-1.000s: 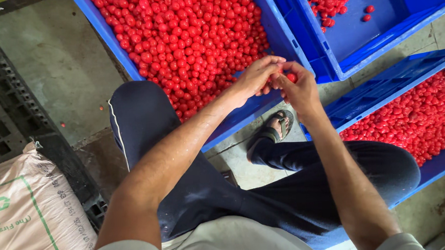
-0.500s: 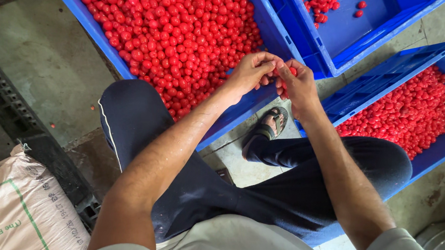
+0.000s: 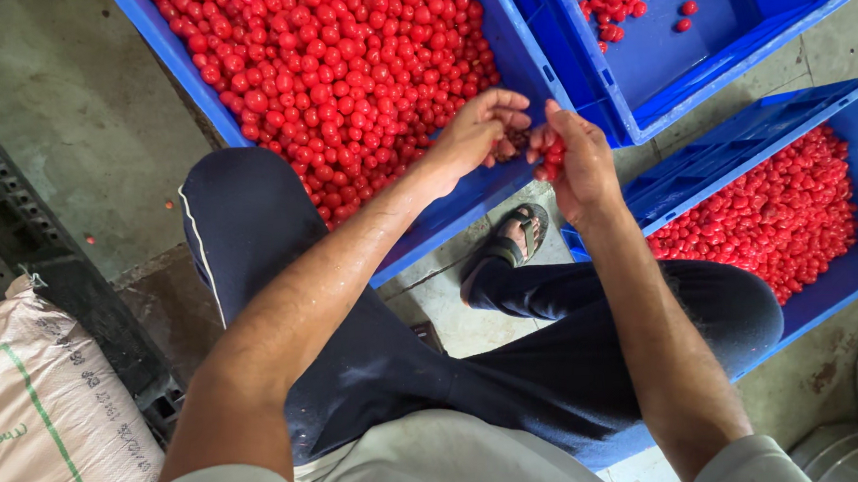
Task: The person sits on the floor in front of blue crates filled with red berries and removes stems and debris, placing the discarded pieces in a small pile at the crate edge while keeping the berries in the crate. They occasionally toss handfuls of berries between crates as they work through them.
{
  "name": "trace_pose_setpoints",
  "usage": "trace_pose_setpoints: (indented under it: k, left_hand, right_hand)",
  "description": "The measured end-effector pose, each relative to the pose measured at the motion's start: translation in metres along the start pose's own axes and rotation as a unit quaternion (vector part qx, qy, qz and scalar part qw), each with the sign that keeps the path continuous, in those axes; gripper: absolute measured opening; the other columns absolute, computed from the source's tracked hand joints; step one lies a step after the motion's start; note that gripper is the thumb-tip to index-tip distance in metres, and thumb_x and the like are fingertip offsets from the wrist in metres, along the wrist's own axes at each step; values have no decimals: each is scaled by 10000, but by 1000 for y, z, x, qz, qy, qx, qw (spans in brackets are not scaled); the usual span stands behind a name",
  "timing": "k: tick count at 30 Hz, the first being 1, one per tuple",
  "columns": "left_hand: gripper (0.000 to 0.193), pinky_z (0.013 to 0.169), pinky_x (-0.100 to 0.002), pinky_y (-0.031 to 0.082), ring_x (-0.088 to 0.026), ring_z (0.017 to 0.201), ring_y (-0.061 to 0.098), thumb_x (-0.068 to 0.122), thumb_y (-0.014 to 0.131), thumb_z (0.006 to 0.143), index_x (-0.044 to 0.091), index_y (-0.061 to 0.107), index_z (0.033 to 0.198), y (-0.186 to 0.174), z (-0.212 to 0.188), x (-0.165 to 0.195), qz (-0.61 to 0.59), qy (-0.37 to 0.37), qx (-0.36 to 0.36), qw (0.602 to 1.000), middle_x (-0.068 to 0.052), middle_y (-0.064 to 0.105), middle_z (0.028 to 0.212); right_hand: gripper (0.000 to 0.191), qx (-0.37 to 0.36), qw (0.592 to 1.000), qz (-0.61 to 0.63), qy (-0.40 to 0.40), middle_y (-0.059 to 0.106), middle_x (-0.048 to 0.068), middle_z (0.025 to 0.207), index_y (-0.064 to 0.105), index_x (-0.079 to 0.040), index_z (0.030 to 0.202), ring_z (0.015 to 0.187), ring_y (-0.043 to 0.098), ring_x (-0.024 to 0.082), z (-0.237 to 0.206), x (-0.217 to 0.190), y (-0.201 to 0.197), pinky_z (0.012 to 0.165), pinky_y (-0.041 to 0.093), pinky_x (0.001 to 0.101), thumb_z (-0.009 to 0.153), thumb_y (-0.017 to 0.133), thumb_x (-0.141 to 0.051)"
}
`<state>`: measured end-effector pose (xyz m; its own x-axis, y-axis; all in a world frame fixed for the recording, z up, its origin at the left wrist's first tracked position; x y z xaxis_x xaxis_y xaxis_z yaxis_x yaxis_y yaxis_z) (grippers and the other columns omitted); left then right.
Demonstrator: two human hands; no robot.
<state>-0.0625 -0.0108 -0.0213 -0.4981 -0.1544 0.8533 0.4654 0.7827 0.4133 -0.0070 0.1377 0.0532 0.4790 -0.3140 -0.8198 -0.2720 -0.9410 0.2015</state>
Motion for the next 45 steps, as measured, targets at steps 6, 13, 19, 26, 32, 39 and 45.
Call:
trace_pose_setpoints:
  k: [6, 13, 19, 26, 32, 39, 45]
  left_hand:
    - [516, 540, -155, 432, -15, 694, 593, -23, 486, 974, 95, 494, 1477, 14, -20, 37, -33, 76, -95, 992, -72, 650, 1427]
    - [454, 556, -186, 455, -26, 723, 592, -9, 620, 951, 72, 564, 1394, 13, -17, 31, -17, 79, -62, 995, -67, 655, 1264]
    - [205, 600, -202, 466, -41, 697, 620, 204, 695, 1013, 30, 716, 1121, 5, -6, 12, 0, 67, -22, 997, -23, 759, 892]
    - [226, 541, -194, 418, -25, 642, 566, 256, 706, 960, 69, 740, 1082, 8, -10, 11, 37, 38, 13, 999, 36, 723, 829]
    - [238, 566, -190, 435, -20, 669, 583, 269, 707, 968, 79, 743, 1106, 8, -12, 16, 29, 45, -3, 999, 45, 731, 843]
    - [253, 571, -188, 444, -19, 676, 594, 288, 712, 967, 84, 740, 1114, 9, -13, 19, 23, 45, -7, 999, 49, 727, 841]
    - [199, 553, -201, 424, -40, 645, 585, 281, 684, 1003, 83, 666, 1018, 8, -13, 18, 0, 54, -16, 998, 18, 696, 777]
  right_hand:
    - [250, -16, 995, -88, 35, 602, -3, 738, 658, -121, 994, 601, 535, 100, 0, 8, -2, 468, 360, 233, 1034, 604, -362]
    - [236, -43, 997, -56, 9, 635, 0, 790, 629, -97, 993, 655, 574, 97, -2, 3, 4, 524, 426, 245, 1058, 595, -322]
    - [281, -11, 998, -57, 20, 622, -4, 779, 624, -95, 964, 640, 574, 104, 3, 9, -1, 525, 439, 259, 1068, 576, -352]
    - [278, -1, 998, -66, 2, 592, -13, 761, 594, -98, 939, 633, 560, 103, 2, 14, 0, 536, 457, 267, 1073, 566, -340]
    - [283, -2, 998, -64, -1, 573, -9, 754, 575, -94, 927, 625, 544, 104, 2, 14, 0, 530, 436, 269, 1078, 569, -333]
    - [163, 7, 998, -53, -17, 586, 4, 765, 602, -77, 972, 633, 555, 110, -4, 7, 6, 539, 438, 268, 1050, 555, -211]
    - [264, 2, 1000, 6, 14, 650, 55, 752, 637, -54, 956, 598, 599, 146, -10, 1, 14, 478, 424, 272, 1013, 523, -286]
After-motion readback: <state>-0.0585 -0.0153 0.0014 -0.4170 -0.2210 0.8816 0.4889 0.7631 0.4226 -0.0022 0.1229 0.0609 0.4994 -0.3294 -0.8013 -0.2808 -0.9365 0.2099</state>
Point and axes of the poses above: each hand's wrist, its own z-axis towards the middle knuckle, its own y-axis out of the palm, x = y × z, the point moved 3 cm from there along z, towards the middle knuckle
